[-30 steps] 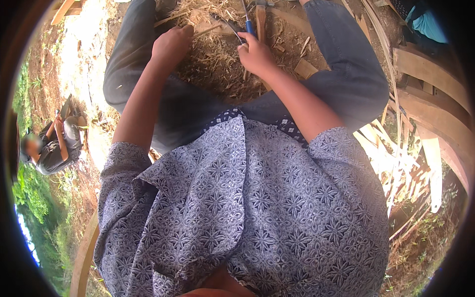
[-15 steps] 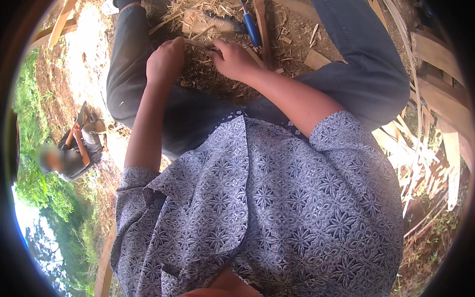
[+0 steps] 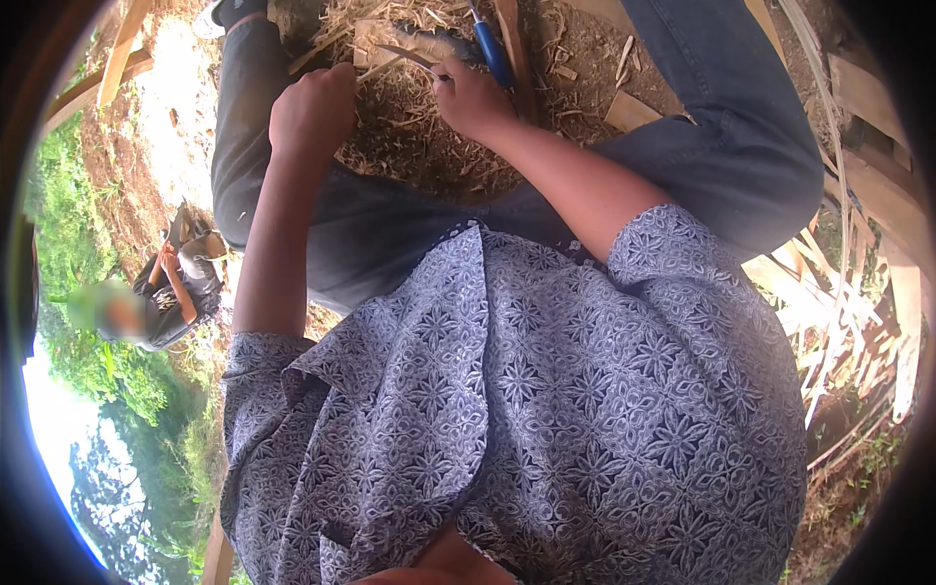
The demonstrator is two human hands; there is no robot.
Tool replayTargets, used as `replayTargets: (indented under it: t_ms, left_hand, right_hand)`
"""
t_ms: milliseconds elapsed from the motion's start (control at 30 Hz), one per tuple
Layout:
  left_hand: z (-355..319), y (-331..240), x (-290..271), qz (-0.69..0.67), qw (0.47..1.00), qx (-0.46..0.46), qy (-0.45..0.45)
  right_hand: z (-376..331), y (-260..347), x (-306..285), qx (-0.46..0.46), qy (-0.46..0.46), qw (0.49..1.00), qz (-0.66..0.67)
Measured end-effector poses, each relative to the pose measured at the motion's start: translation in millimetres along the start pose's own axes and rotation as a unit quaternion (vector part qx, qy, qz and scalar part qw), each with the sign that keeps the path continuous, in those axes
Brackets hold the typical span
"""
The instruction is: The person sits on the ground and uses a knife to shave thin strips from a small piece of wood. They hold the wood in their left hand and carefully scrape the blade along its length to produce fine shavings.
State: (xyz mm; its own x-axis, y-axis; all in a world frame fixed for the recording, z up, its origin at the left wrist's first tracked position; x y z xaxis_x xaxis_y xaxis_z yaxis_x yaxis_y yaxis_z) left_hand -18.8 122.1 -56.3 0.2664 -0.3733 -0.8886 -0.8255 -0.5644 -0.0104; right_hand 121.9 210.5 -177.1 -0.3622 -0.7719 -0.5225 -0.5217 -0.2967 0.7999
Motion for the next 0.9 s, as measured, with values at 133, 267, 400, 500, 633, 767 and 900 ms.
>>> replayTargets:
  t_ms: [133,267,400,500,633,767,900]
  left_hand:
    - [2.9,-3.1,-6.8,0.03,0.999,0.007,0.009]
    - [9.1,-9.4,-9.7,0.035,0.999,0.025,0.006]
    - [9.8,-8.9,-12.1,0.029,0.999,0.028,-0.002]
    - [10.0,-11.6,-13.4,0.054,0.998,0.035,0.009]
    - [10.8,-19.6,-18.2,0.067,0.997,0.042,0.011]
    - [15.7,-21.6,-27.1,0.071,0.997,0.037,0.009]
    - [14.4,-20.6,-25.1,0.067,0.997,0.043,0.005]
  right_hand:
    - [-11.4,25.8,6.2,0.018,0.103,0.994,0.017]
    - [-4.8,13.6,3.5,-0.015,0.074,0.996,0.04]
    - [-7.5,22.0,3.8,0.039,0.104,0.993,0.028]
    - [-9.5,35.7,1.0,-0.047,0.077,0.995,0.048]
    - [6.4,-19.2,3.8,0.094,0.117,0.989,-0.004]
    - [0.6,-5.7,6.7,0.066,0.103,0.992,0.041]
    - [-8.3,47.7,3.5,-0.017,0.105,0.989,0.098]
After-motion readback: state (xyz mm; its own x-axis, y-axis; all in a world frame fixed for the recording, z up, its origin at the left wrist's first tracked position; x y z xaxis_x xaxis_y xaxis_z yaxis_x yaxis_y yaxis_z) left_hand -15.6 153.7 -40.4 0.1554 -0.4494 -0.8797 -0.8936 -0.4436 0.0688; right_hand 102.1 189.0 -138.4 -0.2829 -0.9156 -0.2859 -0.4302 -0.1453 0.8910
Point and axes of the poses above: each hand's wrist, its own z-axis towards the middle knuckle, its own x-axis out of the palm, y = z × x, the point moved 10 cm from there along z, towards the middle knuckle, and after that the axes turned 5 degrees about -z, right-handed, at the moved point
